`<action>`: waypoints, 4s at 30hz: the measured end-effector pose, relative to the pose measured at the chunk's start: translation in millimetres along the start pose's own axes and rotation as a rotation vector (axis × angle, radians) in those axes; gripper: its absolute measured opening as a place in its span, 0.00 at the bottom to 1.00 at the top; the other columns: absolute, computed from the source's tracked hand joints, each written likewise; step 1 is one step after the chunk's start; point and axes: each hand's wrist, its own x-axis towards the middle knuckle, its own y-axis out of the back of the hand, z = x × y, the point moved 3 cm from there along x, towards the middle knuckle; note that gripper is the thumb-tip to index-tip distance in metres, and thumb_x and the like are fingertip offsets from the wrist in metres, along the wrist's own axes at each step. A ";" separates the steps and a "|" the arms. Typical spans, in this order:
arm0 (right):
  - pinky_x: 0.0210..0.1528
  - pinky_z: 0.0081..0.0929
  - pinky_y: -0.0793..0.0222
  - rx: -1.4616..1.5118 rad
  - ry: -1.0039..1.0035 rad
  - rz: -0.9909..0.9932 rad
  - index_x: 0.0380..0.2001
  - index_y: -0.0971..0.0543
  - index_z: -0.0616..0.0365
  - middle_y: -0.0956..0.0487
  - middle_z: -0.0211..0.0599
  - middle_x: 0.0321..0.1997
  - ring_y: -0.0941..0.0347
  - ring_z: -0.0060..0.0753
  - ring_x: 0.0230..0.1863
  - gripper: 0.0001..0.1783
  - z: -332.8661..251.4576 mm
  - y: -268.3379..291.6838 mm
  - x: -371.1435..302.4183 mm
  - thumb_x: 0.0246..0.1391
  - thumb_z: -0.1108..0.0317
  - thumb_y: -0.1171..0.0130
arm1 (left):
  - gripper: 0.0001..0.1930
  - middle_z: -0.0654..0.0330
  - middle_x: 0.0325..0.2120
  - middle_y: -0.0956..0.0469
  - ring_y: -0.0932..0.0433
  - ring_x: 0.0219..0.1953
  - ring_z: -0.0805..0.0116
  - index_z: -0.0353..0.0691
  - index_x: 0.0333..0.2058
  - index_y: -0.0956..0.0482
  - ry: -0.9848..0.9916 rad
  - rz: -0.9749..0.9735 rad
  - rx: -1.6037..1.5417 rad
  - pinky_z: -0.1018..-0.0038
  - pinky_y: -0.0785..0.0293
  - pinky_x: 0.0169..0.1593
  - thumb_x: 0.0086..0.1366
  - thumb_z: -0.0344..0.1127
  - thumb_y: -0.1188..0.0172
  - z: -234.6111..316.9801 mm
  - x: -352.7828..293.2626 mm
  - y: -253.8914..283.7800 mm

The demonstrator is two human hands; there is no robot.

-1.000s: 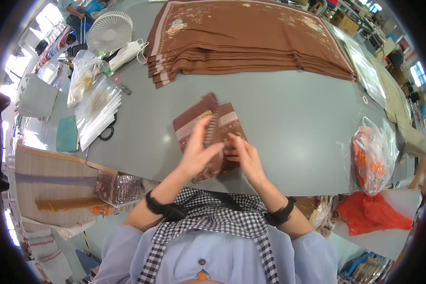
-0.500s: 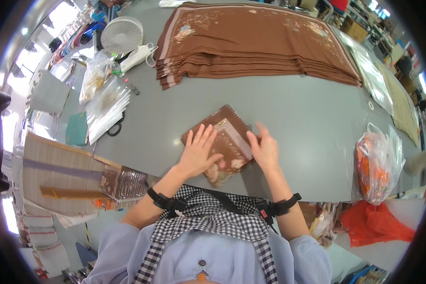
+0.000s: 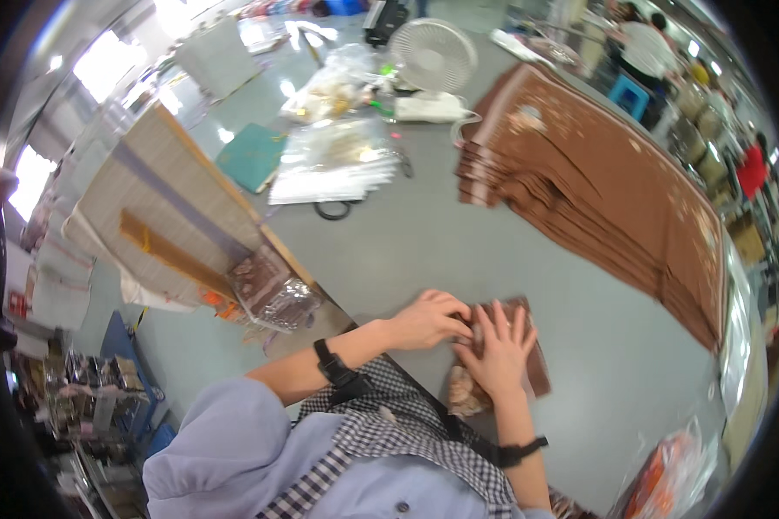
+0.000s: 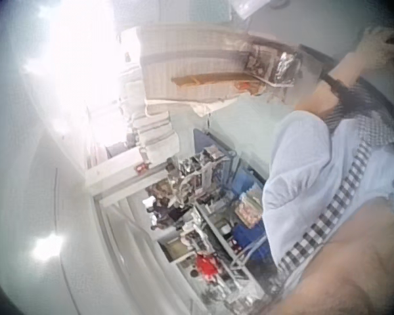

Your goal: The person repeatedly folds brown floral-patterned cloths on a table, places each folded piece into a clear plastic bag, and sets the packaged item aside. The process is repeated for multiple cloths in a consistent sequence.

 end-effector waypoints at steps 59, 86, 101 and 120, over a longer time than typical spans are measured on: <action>0.55 0.43 0.35 0.171 0.018 -0.042 0.47 0.25 0.59 0.25 0.48 0.49 0.31 0.55 0.53 0.18 -25.2 14.5 -13.4 0.50 0.76 0.47 | 0.12 0.50 0.44 0.26 0.29 0.50 0.52 0.37 0.35 0.22 0.285 0.455 0.269 0.55 0.37 0.56 0.52 0.34 0.42 4.4 -37.6 -12.4; 0.69 0.65 0.63 0.306 0.278 -0.149 0.64 0.34 0.49 0.40 0.41 0.69 0.53 0.59 0.71 0.35 -49.2 9.7 -25.8 0.48 0.69 0.43 | 0.30 0.53 0.64 0.41 0.47 0.69 0.52 0.42 0.63 0.38 0.134 0.139 0.091 0.49 0.52 0.68 0.60 0.25 0.48 35.5 -38.7 2.8; 0.57 0.39 0.31 0.396 0.204 0.107 0.41 0.20 0.59 0.23 0.42 0.51 0.30 0.54 0.58 0.21 -51.5 18.5 -78.1 0.41 0.84 0.48 | 0.33 0.45 0.56 0.34 0.41 0.62 0.44 0.36 0.54 0.30 0.061 -0.168 -0.061 0.53 0.47 0.66 0.55 0.51 0.37 89.7 -75.4 -62.0; 0.69 0.65 0.63 -0.003 0.419 -0.331 0.67 0.41 0.38 0.47 0.33 0.73 0.60 0.57 0.74 0.37 -63.8 -25.8 -35.4 0.57 0.45 0.47 | 0.32 0.50 0.66 0.45 0.52 0.70 0.53 0.48 0.64 0.39 0.284 -0.225 0.269 0.45 0.59 0.68 0.68 0.59 0.55 -16.9 8.6 31.9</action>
